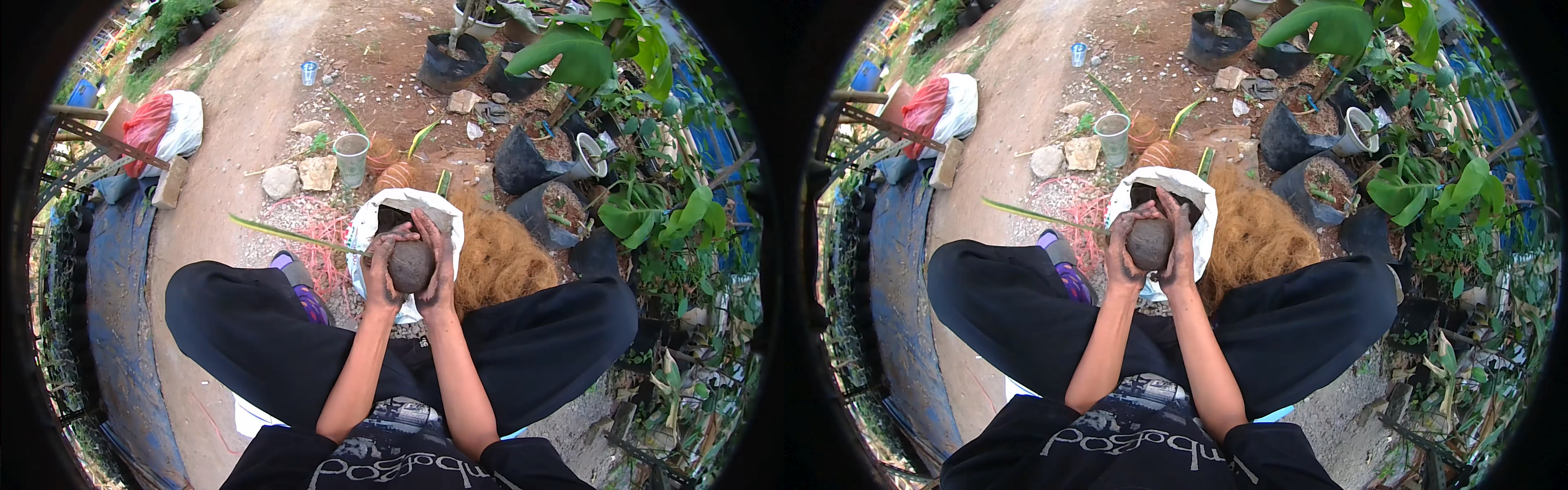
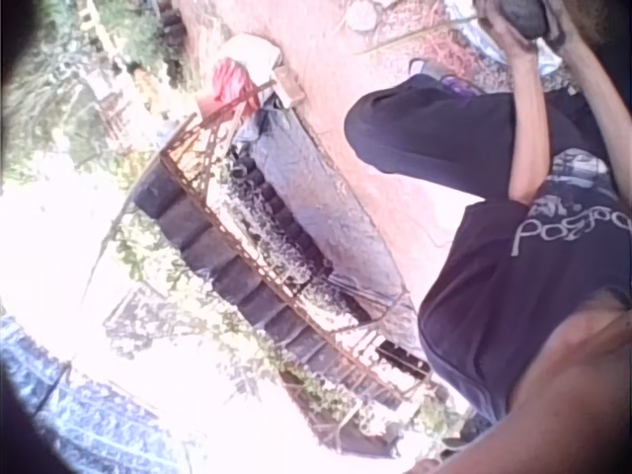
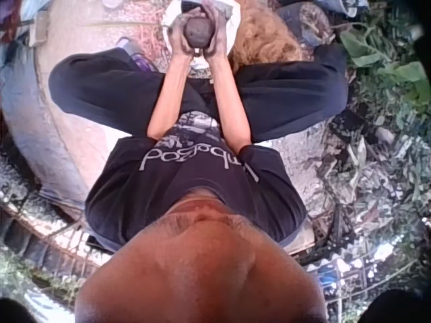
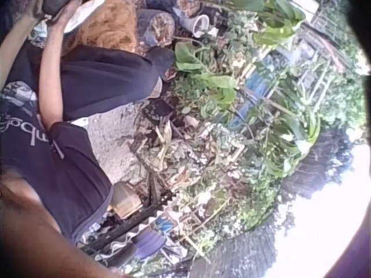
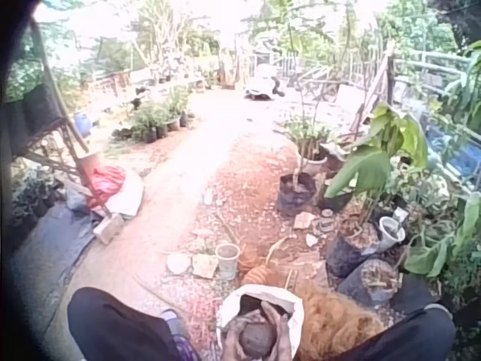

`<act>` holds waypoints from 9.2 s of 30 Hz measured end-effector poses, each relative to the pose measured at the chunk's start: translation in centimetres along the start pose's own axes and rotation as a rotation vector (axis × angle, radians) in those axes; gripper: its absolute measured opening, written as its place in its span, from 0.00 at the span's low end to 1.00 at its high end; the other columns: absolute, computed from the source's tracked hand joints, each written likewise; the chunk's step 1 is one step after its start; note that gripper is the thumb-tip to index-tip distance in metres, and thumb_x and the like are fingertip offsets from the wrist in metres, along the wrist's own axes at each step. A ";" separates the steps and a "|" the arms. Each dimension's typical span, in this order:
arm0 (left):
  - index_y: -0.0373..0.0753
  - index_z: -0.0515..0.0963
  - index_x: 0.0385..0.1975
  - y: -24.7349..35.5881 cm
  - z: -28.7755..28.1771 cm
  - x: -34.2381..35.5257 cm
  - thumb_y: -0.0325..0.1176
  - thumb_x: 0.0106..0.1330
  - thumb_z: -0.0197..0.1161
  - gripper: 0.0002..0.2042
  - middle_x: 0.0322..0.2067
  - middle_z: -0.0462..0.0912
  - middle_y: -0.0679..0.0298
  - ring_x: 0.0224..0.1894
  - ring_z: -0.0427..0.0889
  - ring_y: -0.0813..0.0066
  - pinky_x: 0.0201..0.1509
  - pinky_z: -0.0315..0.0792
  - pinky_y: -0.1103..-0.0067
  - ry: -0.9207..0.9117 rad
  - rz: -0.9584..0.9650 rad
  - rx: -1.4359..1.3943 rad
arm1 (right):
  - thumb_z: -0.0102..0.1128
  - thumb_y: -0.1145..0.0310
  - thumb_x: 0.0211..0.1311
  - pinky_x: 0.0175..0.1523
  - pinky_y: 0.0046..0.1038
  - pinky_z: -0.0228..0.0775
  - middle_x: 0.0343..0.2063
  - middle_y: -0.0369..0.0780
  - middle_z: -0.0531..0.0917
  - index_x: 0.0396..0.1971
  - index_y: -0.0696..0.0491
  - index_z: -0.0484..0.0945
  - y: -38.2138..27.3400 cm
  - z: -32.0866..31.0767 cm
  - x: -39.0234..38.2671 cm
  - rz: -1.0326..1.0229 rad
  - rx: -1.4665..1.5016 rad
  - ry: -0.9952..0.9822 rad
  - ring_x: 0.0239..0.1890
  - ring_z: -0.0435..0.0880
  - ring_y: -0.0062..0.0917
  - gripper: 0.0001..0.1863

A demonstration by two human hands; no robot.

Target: The person sits cross-legged and repeatedly packs soil around a small potted plant, pressing and shaping the soil ball with both hands. The person scoops additional soil from a nearby white sack and continues to compact the soil around the plant's base.

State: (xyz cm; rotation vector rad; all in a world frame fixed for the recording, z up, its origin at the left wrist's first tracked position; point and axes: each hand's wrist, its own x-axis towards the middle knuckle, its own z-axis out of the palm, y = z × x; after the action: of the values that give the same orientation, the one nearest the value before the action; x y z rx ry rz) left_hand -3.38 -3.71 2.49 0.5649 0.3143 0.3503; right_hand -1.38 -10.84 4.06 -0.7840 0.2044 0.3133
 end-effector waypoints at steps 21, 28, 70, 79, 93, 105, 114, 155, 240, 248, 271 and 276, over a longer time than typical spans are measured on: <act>0.33 0.76 0.32 -0.2 -0.5 1.2 0.30 0.65 0.55 0.07 0.33 0.82 0.54 0.35 0.81 0.68 0.43 0.76 0.75 0.123 -0.119 0.004 | 0.24 0.34 0.66 0.71 0.33 0.44 0.67 0.40 0.59 0.64 0.56 0.60 0.1 0.0 1.3 -0.238 -0.532 -0.081 0.69 0.53 0.31 0.43; 0.32 0.75 0.32 0.0 -0.9 1.0 0.26 0.65 0.55 0.04 0.32 0.80 0.59 0.38 0.79 0.73 0.48 0.72 0.77 -0.057 0.016 0.111 | 0.35 0.39 0.66 0.68 0.33 0.51 0.66 0.39 0.61 0.65 0.51 0.60 -0.5 0.3 1.5 0.004 -0.276 -0.047 0.66 0.60 0.30 0.37; 0.34 0.77 0.34 -0.6 -1.0 1.3 0.33 0.64 0.55 0.09 0.31 0.81 0.61 0.33 0.81 0.72 0.40 0.75 0.77 0.328 -0.310 -0.052 | 0.51 0.73 0.60 0.65 0.36 0.58 0.51 0.45 0.79 0.49 0.59 0.78 1.0 0.1 0.9 -0.494 -0.726 -0.072 0.60 0.72 0.34 0.17; 0.34 0.75 0.30 -0.1 -1.5 1.5 0.29 0.62 0.56 0.05 0.31 0.80 0.59 0.33 0.80 0.72 0.40 0.76 0.77 0.113 -0.200 -0.035 | 0.43 0.57 0.69 0.67 0.33 0.54 0.62 0.43 0.68 0.59 0.60 0.68 0.1 -0.2 1.5 -0.068 -0.148 -0.111 0.63 0.66 0.32 0.26; 0.38 0.75 0.44 0.8 -0.2 1.3 0.42 0.69 0.51 0.15 0.40 0.81 0.62 0.42 0.81 0.72 0.48 0.75 0.74 0.196 -0.477 -0.043 | 0.50 0.65 0.61 0.67 0.40 0.54 0.58 0.49 0.72 0.46 0.56 0.81 -0.8 -0.1 1.3 -0.817 -0.988 -0.192 0.63 0.66 0.43 0.18; 0.32 0.75 0.31 -0.1 0.6 0.5 0.29 0.64 0.55 0.06 0.33 0.81 0.55 0.38 0.80 0.69 0.48 0.74 0.75 0.194 -0.085 0.070 | 0.46 0.62 0.69 0.64 0.35 0.60 0.55 0.48 0.74 0.55 0.66 0.70 1.1 0.2 0.9 -0.298 -0.314 -0.034 0.58 0.72 0.34 0.24; 0.36 0.77 0.40 0.7 1.2 1.0 0.43 0.67 0.55 0.15 0.36 0.81 0.62 0.37 0.81 0.72 0.44 0.75 0.77 0.265 -0.436 -0.173 | 0.49 0.71 0.61 0.62 0.38 0.63 0.52 0.49 0.77 0.44 0.61 0.80 -0.5 -0.1 0.8 -0.850 -0.930 -0.152 0.59 0.73 0.41 0.16; 0.33 0.76 0.30 -0.1 -0.2 1.0 0.29 0.64 0.56 0.06 0.32 0.81 0.58 0.36 0.80 0.70 0.45 0.74 0.75 0.182 -0.053 0.012 | 0.42 0.53 0.69 0.68 0.32 0.52 0.62 0.43 0.67 0.62 0.60 0.63 0.0 0.5 1.0 -0.234 -0.515 -0.143 0.66 0.63 0.31 0.30; 0.32 0.71 0.43 3.0 -4.2 3.6 0.33 0.61 0.59 0.15 0.40 0.79 0.51 0.45 0.80 0.58 0.52 0.76 0.67 0.158 0.049 -0.057 | 0.63 0.68 0.50 0.62 0.44 0.60 0.61 0.44 0.65 0.55 0.47 0.71 6.4 -6.5 7.4 -0.261 -1.683 0.057 0.63 0.62 0.42 0.28; 0.33 0.71 0.43 3.0 -4.1 4.0 0.33 0.62 0.58 0.13 0.41 0.78 0.53 0.45 0.80 0.60 0.52 0.76 0.67 0.223 0.060 -0.064 | 0.61 0.73 0.48 0.57 0.41 0.66 0.56 0.46 0.71 0.53 0.53 0.73 9.0 -7.1 7.5 -0.314 -1.792 0.011 0.55 0.70 0.44 0.27; 0.33 0.73 0.42 2.4 -3.7 3.3 0.35 0.61 0.60 0.14 0.40 0.78 0.54 0.43 0.80 0.65 0.50 0.77 0.70 0.342 -0.013 -0.037 | 0.62 0.55 0.60 0.29 0.18 0.72 0.27 0.32 0.75 0.38 0.53 0.76 3.3 -6.6 5.1 0.324 -0.066 0.112 0.26 0.76 0.17 0.17; 0.33 0.73 0.43 1.7 -4.0 3.4 0.35 0.61 0.62 0.15 0.39 0.80 0.55 0.42 0.81 0.67 0.48 0.77 0.72 0.349 -0.017 -0.022 | 0.63 0.58 0.59 0.23 0.16 0.59 0.24 0.31 0.72 0.28 0.49 0.72 2.4 -6.4 4.9 0.387 0.124 0.311 0.19 0.68 0.16 0.12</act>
State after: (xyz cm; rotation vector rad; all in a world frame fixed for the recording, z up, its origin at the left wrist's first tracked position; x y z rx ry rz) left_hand -2.25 0.83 -0.39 0.4778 0.6505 0.4359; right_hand 1.97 -12.88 -3.39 -0.6647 0.6666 0.5381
